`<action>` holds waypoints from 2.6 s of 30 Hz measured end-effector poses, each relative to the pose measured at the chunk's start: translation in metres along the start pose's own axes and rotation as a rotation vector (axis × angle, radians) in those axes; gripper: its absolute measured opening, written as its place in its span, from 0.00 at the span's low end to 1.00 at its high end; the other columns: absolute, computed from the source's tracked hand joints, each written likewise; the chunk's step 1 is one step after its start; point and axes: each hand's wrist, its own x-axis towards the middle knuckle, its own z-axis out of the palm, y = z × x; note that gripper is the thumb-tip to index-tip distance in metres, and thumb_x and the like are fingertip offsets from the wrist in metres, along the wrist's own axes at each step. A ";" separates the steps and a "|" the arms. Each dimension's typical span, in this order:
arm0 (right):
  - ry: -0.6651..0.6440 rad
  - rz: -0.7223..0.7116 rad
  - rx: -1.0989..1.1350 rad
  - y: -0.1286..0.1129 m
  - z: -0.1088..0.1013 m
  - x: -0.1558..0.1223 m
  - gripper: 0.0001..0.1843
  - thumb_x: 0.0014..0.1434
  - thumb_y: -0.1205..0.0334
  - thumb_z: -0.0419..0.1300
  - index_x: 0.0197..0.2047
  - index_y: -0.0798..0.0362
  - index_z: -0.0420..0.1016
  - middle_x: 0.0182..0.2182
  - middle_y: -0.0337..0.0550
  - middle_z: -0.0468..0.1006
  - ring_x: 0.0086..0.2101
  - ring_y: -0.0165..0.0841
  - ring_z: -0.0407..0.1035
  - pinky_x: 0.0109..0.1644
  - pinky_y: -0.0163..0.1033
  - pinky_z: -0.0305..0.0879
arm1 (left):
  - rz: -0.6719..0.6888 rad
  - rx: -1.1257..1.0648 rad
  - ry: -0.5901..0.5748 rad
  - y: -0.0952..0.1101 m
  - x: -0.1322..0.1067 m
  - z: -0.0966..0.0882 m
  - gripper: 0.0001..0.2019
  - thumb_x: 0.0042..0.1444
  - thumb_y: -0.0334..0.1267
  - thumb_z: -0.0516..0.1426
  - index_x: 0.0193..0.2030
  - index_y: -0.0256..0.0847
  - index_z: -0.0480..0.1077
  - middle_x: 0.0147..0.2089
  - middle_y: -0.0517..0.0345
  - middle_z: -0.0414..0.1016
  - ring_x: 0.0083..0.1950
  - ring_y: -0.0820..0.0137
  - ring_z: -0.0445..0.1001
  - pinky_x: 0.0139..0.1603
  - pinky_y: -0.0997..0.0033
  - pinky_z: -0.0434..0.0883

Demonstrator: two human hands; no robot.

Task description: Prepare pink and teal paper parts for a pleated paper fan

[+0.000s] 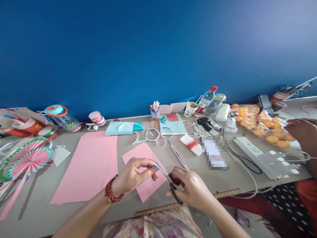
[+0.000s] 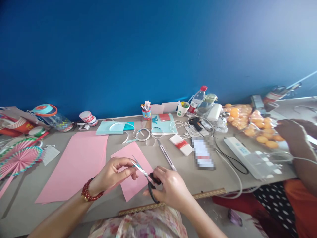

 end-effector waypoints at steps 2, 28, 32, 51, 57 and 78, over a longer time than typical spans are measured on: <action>0.001 -0.002 -0.003 -0.002 -0.002 0.002 0.19 0.56 0.50 0.62 0.28 0.49 0.57 0.27 0.34 0.64 0.25 0.28 0.56 0.29 0.34 0.48 | 0.000 -0.017 -0.004 0.000 0.000 0.001 0.12 0.64 0.37 0.57 0.33 0.38 0.78 0.33 0.53 0.80 0.39 0.68 0.78 0.46 0.70 0.72; 0.053 -0.044 0.018 0.011 0.000 0.000 0.20 0.60 0.49 0.60 0.26 0.49 0.55 0.25 0.34 0.63 0.24 0.27 0.54 0.28 0.34 0.49 | -0.001 -0.087 -0.019 -0.013 0.006 0.004 0.13 0.64 0.41 0.57 0.34 0.37 0.78 0.33 0.52 0.80 0.38 0.67 0.78 0.47 0.68 0.73; 0.095 -0.036 -0.005 0.016 0.004 0.002 0.22 0.63 0.46 0.56 0.24 0.50 0.55 0.22 0.34 0.61 0.23 0.28 0.53 0.27 0.33 0.48 | 0.007 -0.097 -0.009 -0.013 0.010 0.006 0.13 0.64 0.43 0.58 0.35 0.37 0.77 0.31 0.54 0.80 0.36 0.67 0.78 0.46 0.67 0.73; 0.072 0.004 -0.123 0.004 -0.012 0.006 0.18 0.55 0.46 0.63 0.29 0.50 0.63 0.27 0.36 0.70 0.24 0.28 0.61 0.28 0.34 0.50 | 0.030 -0.031 -0.006 -0.011 0.011 0.004 0.10 0.65 0.40 0.57 0.39 0.38 0.77 0.35 0.54 0.81 0.40 0.68 0.78 0.46 0.69 0.71; 0.069 -0.036 -0.176 -0.002 -0.018 0.004 0.18 0.54 0.45 0.64 0.29 0.50 0.65 0.27 0.37 0.71 0.24 0.28 0.61 0.27 0.35 0.49 | 0.048 -0.028 -0.037 -0.009 0.011 0.001 0.12 0.65 0.42 0.57 0.39 0.39 0.79 0.35 0.53 0.80 0.40 0.67 0.78 0.46 0.69 0.72; 0.068 -0.073 -0.185 0.001 -0.015 0.000 0.21 0.57 0.44 0.62 0.26 0.50 0.61 0.24 0.35 0.69 0.22 0.27 0.58 0.27 0.34 0.46 | 0.061 -0.056 -0.066 -0.011 0.006 0.000 0.11 0.65 0.40 0.57 0.36 0.38 0.79 0.36 0.52 0.81 0.41 0.66 0.78 0.48 0.67 0.73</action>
